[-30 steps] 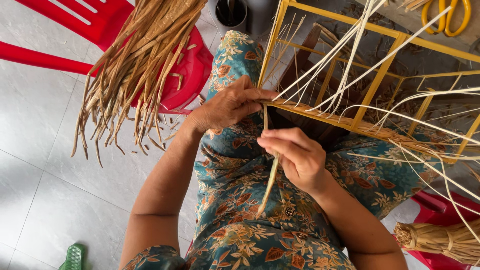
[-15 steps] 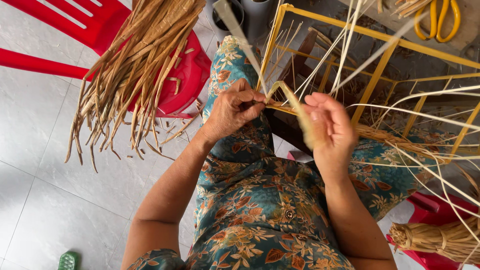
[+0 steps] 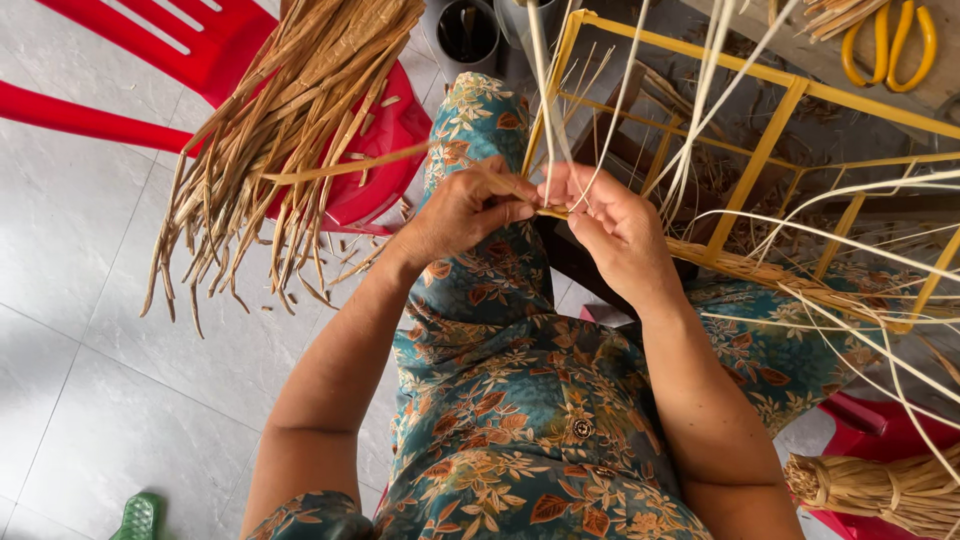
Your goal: The person weaves thin dried palm strips around a yellow metal frame resting on their lap, tucking, pulling and tightening the strips to build up the woven side of a basket. They repeatedly take new strips from a bundle beside them and weave them into the frame.
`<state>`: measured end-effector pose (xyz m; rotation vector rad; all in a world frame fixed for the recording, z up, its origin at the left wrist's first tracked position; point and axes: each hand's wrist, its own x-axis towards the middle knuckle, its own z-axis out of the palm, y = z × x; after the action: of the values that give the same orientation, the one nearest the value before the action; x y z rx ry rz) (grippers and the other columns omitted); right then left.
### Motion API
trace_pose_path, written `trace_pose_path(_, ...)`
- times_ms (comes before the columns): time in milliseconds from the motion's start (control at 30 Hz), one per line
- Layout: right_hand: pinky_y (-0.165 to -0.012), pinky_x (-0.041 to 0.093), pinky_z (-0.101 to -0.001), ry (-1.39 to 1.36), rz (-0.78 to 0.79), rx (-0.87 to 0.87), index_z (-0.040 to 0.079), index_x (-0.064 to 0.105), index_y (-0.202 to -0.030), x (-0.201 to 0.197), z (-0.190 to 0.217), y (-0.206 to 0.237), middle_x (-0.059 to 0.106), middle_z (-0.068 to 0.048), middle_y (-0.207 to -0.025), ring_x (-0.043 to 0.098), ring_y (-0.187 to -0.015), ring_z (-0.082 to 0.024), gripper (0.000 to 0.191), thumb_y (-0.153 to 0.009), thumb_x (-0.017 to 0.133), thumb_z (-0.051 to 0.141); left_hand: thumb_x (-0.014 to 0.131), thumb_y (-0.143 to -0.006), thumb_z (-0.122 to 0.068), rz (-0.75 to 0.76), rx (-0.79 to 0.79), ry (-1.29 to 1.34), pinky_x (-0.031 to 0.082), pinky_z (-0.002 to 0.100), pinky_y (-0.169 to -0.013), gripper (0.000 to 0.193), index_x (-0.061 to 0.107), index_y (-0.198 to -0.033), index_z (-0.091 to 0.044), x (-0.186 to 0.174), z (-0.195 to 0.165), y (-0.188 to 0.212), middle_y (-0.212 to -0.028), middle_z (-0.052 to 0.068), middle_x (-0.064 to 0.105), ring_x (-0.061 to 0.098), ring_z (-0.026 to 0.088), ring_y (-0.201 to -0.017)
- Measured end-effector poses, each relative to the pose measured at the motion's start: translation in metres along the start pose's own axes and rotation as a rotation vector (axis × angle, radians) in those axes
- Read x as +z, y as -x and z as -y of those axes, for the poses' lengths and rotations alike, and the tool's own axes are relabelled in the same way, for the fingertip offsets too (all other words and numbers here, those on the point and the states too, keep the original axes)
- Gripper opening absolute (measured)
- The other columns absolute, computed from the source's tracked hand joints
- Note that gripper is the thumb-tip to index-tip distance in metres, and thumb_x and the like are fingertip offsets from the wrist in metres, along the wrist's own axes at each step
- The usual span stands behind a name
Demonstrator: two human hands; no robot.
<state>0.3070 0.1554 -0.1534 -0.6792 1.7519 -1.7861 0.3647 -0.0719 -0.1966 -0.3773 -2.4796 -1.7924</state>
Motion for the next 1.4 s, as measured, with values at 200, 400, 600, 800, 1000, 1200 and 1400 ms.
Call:
trace_pose_path(200,-0.102,0.057,-0.0308,0.452,0.087,-0.203,0.000,0.071,-0.109,-0.003,0.013,0.002,0.073,-0.007,-0.114,0.072,-0.112,-0.017,0.034,-0.091,0.049,-0.019,0.077,-0.093,-0.028,-0.064,-0.146,-0.129,0.055,0.035,-0.069,0.019,0.077,-0.103,-0.012,0.005,-0.011,-0.007,-0.094,0.006,0.070,0.071,0.020,-0.082)
trace_pose_path(400,-0.111,0.052,-0.0357,0.257,0.300,-0.265,0.004,0.068,-0.122,-0.025,0.051,-0.024,0.068,-0.013,-0.130,0.067,-0.122,-0.026,0.052,-0.084,0.040,-0.019,0.079,-0.090,-0.033,-0.110,-0.244,-0.210,0.052,0.036,-0.064,0.021,0.079,-0.099,-0.014,0.013,-0.012,-0.012,-0.083,0.005,0.068,0.068,0.021,-0.072)
trace_pose_path(600,-0.108,0.053,-0.0405,0.980,0.145,-0.586,0.012,0.080,-0.119,-0.027,0.047,-0.053,0.060,-0.008,-0.143,0.060,-0.125,-0.030,0.033,-0.095,0.065,-0.004,0.078,-0.092,-0.038,-0.115,-0.252,-0.187,0.050,0.032,-0.061,0.023,0.079,-0.099,-0.016,0.014,-0.018,-0.012,-0.081,0.002,0.066,0.066,0.015,-0.068)
trace_pose_path(800,-0.107,0.053,-0.0380,1.330,0.005,-0.645,0.013,0.081,-0.106,-0.031,0.024,-0.069,0.058,-0.007,-0.144,0.059,-0.119,-0.027,0.016,-0.091,0.084,0.009,0.077,-0.092,-0.034,-0.083,-0.270,-0.088,0.049,0.030,-0.061,0.021,0.079,-0.101,-0.015,0.010,-0.017,-0.009,-0.083,-0.001,0.066,0.063,0.011,-0.069)
trace_pose_path(1000,-0.099,0.056,-0.0380,1.406,-0.010,-0.650,0.008,0.079,-0.102,-0.041,0.010,-0.074,0.059,-0.007,-0.133,0.061,-0.109,-0.024,0.015,-0.087,0.083,0.008,0.079,-0.092,-0.032,-0.118,-0.277,-0.111,0.046,0.030,-0.060,0.019,0.080,-0.101,-0.015,0.015,-0.015,-0.009,-0.078,0.000,0.060,0.057,0.009,-0.065)
trace_pose_path(1200,-0.086,0.060,-0.0287,1.221,-0.215,-0.734,0.002,0.076,-0.109,-0.045,0.022,-0.078,0.059,-0.010,-0.131,0.065,-0.106,-0.020,0.010,-0.102,0.074,-0.004,0.079,-0.090,-0.032,-0.163,-0.294,-0.125,0.047,0.030,-0.060,0.021,0.080,-0.101,-0.015,0.019,-0.019,-0.008,-0.077,0.000,0.059,0.059,0.010,-0.064)
trace_pose_path(1400,-0.080,0.062,-0.0255,0.776,-0.229,-0.665,-0.001,0.072,-0.119,-0.050,0.043,-0.071,0.065,-0.012,-0.118,0.072,-0.098,-0.018,0.010,-0.112,0.065,-0.004,0.079,-0.090,-0.027,-0.112,-0.249,-0.130,0.051,0.031,-0.061,0.019,0.079,-0.103,-0.015,0.015,-0.018,-0.006,-0.083,0.001,0.062,0.065,0.012,-0.068)
